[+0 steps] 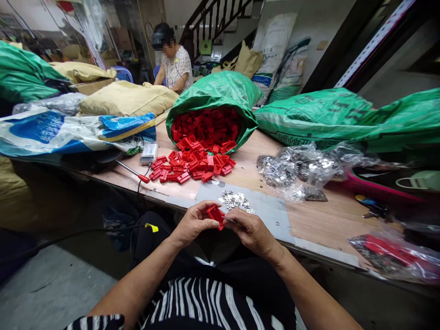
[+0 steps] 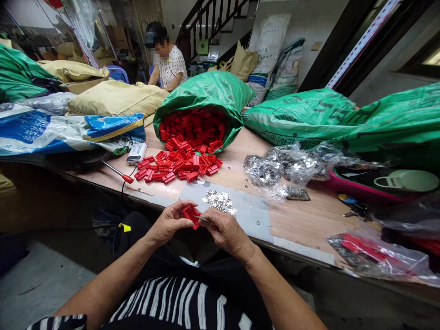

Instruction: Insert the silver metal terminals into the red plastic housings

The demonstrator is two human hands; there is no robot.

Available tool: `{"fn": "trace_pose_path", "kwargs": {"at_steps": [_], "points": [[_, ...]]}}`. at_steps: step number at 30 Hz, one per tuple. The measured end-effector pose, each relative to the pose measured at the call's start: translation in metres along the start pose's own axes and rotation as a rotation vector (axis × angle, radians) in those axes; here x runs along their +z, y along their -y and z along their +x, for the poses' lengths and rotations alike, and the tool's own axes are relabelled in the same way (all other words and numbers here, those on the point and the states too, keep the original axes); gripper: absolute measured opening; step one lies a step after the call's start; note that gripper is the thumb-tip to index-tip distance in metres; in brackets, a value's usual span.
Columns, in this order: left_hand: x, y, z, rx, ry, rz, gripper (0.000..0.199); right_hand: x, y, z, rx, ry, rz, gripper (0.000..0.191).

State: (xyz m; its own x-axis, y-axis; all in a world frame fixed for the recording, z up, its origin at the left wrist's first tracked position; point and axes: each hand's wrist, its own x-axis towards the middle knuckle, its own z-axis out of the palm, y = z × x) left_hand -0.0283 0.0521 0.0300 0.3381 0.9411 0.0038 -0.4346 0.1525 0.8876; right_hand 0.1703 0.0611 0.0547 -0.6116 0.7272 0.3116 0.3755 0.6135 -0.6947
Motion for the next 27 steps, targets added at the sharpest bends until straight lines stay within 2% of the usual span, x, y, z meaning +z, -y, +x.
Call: {"fn": "trace_pose_path", "kwargs": {"at_steps": [6,10,14,19,27], "points": [[-0.0012,0.0013,0.0003,0.002,0.009,-0.008,0.045,0.0029,-0.0051,-0.0015,-0.031,-0.026,0.001,0.014],[-0.0011,0.0005,0.0004,-0.005,0.011,0.007,0.044,0.0023,-0.0059,-0.0029,-0.055,0.006,-0.012,0.016],[-0.0009,-0.0004,0.0005,-0.016,0.02,0.016,0.045,0.0002,-0.0054,-0.0021,-0.034,0.055,-0.035,0.02],[-0.0003,-0.0002,0.0007,-0.021,0.014,0.03,0.046,0.0005,-0.0039,0.0002,-0.013,0.04,-0.013,0.018],[0.0011,0.0028,-0.0014,0.015,0.002,0.05,0.044,0.0017,-0.0037,0.0021,0.19,0.023,0.109,0.008]]}}
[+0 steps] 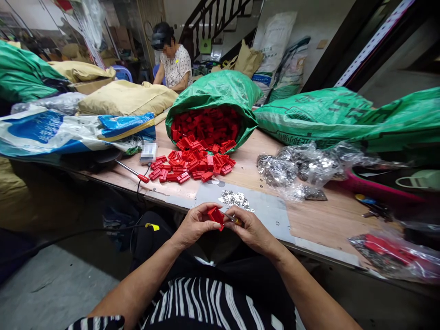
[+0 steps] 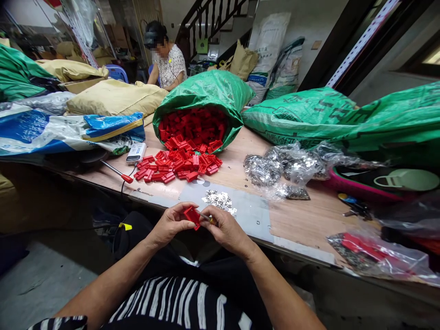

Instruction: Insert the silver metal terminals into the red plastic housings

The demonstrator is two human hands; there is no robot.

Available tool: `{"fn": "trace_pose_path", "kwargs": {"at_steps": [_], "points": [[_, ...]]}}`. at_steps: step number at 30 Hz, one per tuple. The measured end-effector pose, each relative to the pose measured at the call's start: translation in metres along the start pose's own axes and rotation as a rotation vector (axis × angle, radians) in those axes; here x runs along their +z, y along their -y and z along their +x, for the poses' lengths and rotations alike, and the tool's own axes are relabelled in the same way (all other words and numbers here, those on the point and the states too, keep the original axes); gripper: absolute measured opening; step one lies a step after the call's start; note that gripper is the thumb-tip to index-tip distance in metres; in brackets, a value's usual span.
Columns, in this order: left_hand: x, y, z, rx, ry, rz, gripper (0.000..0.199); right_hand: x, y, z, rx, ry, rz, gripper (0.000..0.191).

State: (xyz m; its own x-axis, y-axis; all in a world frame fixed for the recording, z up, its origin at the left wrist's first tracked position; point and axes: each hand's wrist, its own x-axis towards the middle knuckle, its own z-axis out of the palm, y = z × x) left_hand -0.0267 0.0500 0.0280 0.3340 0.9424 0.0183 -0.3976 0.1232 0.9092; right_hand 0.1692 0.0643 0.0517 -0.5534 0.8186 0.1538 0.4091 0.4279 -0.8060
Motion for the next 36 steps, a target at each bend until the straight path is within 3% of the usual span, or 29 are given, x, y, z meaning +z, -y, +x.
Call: {"fn": "trace_pose_path", "kwargs": {"at_steps": [9,15,22,36], "points": [[0.002,0.011,0.001,0.089,-0.044,0.055,0.041,0.008,-0.003,0.009,0.123,-0.077,0.109,0.017],[-0.018,0.018,0.011,0.14,-0.108,0.379,0.035,0.013,-0.016,0.01,0.083,-0.15,-0.067,0.017],[-0.035,0.021,0.021,0.19,-0.131,0.762,0.033,0.02,-0.028,0.005,0.024,-0.118,-0.288,0.021],[-0.036,0.015,0.025,0.17,-0.058,0.904,0.04,0.024,-0.035,0.008,-0.022,-0.047,-0.365,0.02]]}}
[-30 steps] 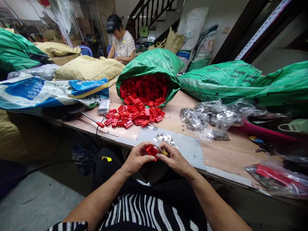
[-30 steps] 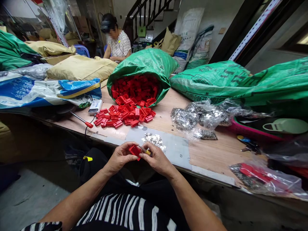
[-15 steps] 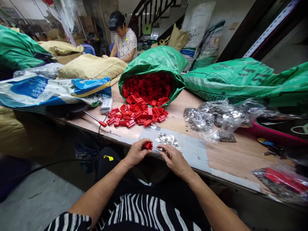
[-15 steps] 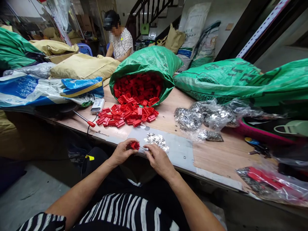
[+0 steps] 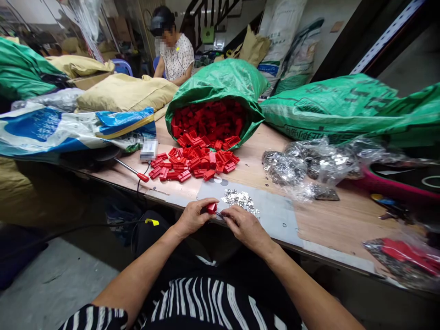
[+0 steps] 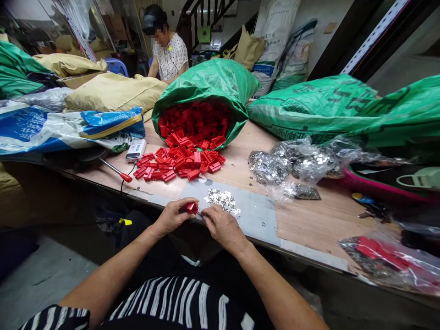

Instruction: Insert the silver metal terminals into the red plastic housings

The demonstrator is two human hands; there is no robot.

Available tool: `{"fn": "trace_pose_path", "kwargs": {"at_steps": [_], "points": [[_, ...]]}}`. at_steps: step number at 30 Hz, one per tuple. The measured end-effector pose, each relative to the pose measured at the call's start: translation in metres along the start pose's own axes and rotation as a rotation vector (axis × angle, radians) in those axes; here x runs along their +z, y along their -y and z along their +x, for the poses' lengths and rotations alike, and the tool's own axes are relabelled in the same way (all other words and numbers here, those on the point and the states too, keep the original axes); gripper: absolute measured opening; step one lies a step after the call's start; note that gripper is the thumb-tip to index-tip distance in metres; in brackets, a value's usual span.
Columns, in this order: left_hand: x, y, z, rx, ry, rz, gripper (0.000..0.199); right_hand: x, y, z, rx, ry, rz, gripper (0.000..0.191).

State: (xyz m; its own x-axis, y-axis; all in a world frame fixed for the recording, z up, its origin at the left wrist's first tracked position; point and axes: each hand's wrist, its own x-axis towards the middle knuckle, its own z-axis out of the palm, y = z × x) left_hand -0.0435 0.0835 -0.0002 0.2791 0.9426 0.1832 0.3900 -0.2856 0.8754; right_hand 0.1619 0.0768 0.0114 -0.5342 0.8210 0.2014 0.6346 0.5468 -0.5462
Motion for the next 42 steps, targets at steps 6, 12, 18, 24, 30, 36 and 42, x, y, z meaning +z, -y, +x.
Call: {"fn": "trace_pose_path", "kwargs": {"at_steps": [6,12,18,24,30,36,42], "points": [[-0.001,0.0,0.001,-0.01,0.007,0.005,0.035,-0.001,0.004,0.001,0.027,0.025,-0.045,0.019],[0.003,-0.001,0.001,-0.035,-0.009,-0.033,0.028,0.006,0.02,0.002,0.106,0.015,-0.126,0.02],[-0.001,0.003,0.0,-0.011,0.01,-0.088,0.029,0.003,0.017,0.004,0.121,-0.026,0.03,0.017],[-0.007,0.007,-0.001,0.039,0.083,-0.118,0.031,-0.004,0.01,0.004,0.111,-0.013,0.115,0.014],[-0.003,0.006,-0.002,0.058,0.072,-0.043,0.033,0.003,0.014,0.003,0.092,0.028,0.018,0.015],[0.002,0.005,-0.006,0.087,0.022,-0.054,0.04,0.006,0.017,0.004,0.086,0.017,-0.034,0.017],[0.005,0.005,-0.002,0.097,0.024,-0.096,0.046,0.013,0.023,0.005,0.124,-0.017,-0.094,0.017]]}}
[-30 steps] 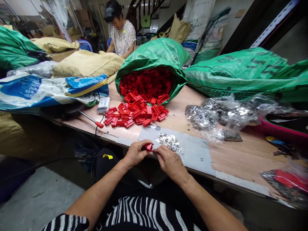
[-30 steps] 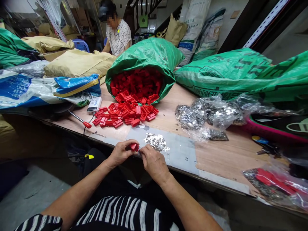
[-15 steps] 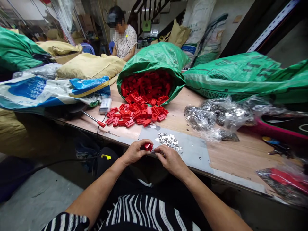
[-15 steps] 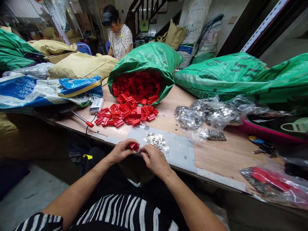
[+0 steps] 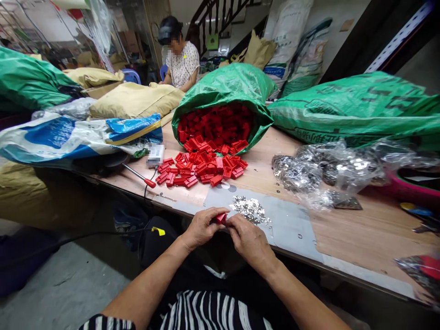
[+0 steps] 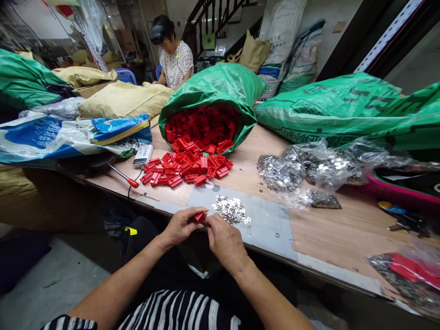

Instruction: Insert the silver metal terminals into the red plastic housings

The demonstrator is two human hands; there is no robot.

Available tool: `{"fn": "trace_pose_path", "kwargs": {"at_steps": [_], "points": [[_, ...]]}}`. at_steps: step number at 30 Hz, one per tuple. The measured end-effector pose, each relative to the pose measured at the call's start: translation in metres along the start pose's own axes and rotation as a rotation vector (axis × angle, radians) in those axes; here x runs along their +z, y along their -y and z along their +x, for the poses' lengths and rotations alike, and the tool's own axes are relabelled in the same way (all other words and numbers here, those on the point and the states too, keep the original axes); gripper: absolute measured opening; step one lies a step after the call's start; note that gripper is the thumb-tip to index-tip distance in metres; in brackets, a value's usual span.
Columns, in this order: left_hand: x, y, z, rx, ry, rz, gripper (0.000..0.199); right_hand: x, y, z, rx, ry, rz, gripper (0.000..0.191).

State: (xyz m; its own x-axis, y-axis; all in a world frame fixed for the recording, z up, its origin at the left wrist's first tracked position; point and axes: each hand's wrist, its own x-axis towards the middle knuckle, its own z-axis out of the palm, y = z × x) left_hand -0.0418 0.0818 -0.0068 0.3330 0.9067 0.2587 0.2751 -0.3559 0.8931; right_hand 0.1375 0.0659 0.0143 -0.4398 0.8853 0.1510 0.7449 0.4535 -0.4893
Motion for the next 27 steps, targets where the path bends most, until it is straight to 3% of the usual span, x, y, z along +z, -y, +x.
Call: {"fn": "trace_pose_path", "kwargs": {"at_steps": [4,8,12,15,18,23,27], "points": [[0.003,-0.002,0.0,-0.023,-0.037,-0.017,0.041,0.002,-0.001,-0.001,-0.012,-0.017,-0.014,0.017],[0.009,-0.01,-0.007,-0.148,-0.189,-0.118,0.028,-0.004,-0.004,-0.007,-0.043,-0.016,0.043,0.02],[0.01,-0.026,-0.017,-0.293,-0.361,-0.598,0.031,-0.016,-0.002,-0.016,-0.035,-0.051,0.26,0.018],[0.01,-0.038,-0.022,-0.414,-0.341,-1.007,0.026,-0.023,0.003,-0.021,0.005,0.025,0.376,0.02],[0.012,-0.045,-0.027,-0.537,-0.266,-1.243,0.026,-0.025,0.01,-0.024,0.0,0.104,0.416,0.034],[0.02,-0.052,-0.031,-0.681,-0.294,-1.427,0.013,-0.025,0.016,-0.024,-0.021,0.119,0.392,0.037],[0.025,-0.059,-0.031,-0.718,-0.318,-1.517,0.022,-0.022,0.015,-0.022,-0.061,0.069,0.382,0.031]]}}
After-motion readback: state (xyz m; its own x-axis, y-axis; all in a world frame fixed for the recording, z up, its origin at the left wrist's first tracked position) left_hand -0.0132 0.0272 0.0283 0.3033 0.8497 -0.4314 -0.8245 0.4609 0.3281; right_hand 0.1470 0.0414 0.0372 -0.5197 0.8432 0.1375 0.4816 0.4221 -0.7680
